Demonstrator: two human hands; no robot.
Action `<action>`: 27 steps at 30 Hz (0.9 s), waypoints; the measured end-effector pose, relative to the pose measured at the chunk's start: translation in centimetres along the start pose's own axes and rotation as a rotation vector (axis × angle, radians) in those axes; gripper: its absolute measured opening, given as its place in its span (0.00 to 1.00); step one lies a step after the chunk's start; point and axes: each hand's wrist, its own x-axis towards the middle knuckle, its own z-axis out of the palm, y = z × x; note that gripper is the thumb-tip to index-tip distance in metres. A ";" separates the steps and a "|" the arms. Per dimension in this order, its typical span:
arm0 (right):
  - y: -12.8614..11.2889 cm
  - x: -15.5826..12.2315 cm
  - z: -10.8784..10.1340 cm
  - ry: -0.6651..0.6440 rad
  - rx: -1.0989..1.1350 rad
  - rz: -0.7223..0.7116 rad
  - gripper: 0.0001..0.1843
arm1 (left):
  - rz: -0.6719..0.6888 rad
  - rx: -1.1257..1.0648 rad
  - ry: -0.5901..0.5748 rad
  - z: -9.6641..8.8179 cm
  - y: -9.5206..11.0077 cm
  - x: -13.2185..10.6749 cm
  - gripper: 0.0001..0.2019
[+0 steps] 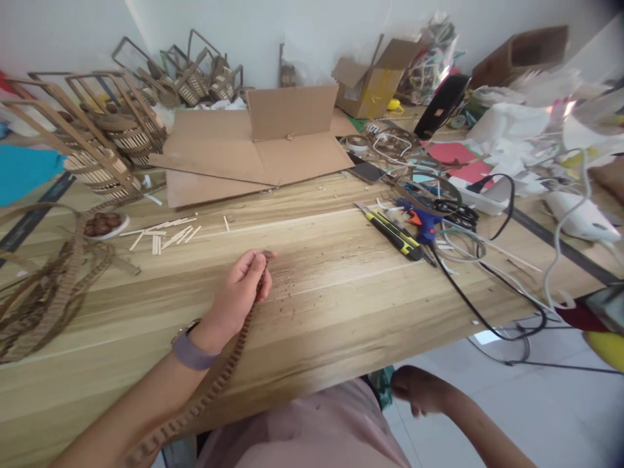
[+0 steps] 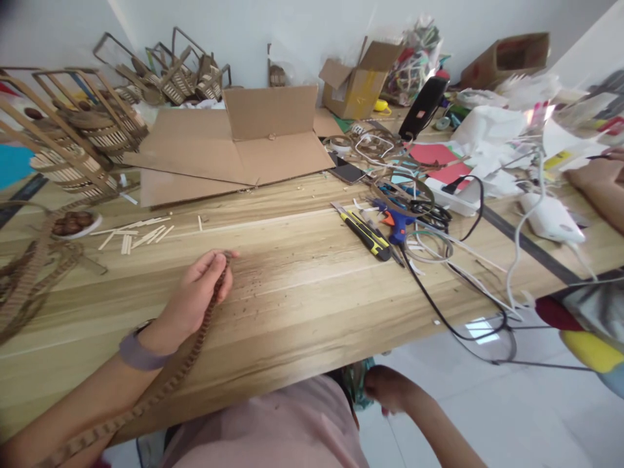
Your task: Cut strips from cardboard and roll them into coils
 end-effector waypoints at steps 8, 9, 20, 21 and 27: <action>-14.7 0.0 -1.0 -0.437 0.174 -0.150 0.13 | -0.070 0.075 -0.472 2.9 4.1 -4.0 0.26; -16.2 0.7 -0.6 -0.401 0.249 -0.202 0.17 | -0.077 0.102 -0.518 3.4 4.6 -4.5 0.25; -19.1 9.8 -3.5 0.090 0.133 -0.357 0.24 | -0.211 0.464 -0.587 -2.7 7.5 -5.9 0.14; -18.6 11.2 -4.2 0.179 0.133 -0.336 0.23 | -0.224 0.533 -0.530 -4.3 7.5 -6.0 0.15; -16.6 15.5 -3.3 0.125 -0.107 -0.344 0.20 | -0.178 0.904 -0.078 -14.0 5.8 -5.9 0.19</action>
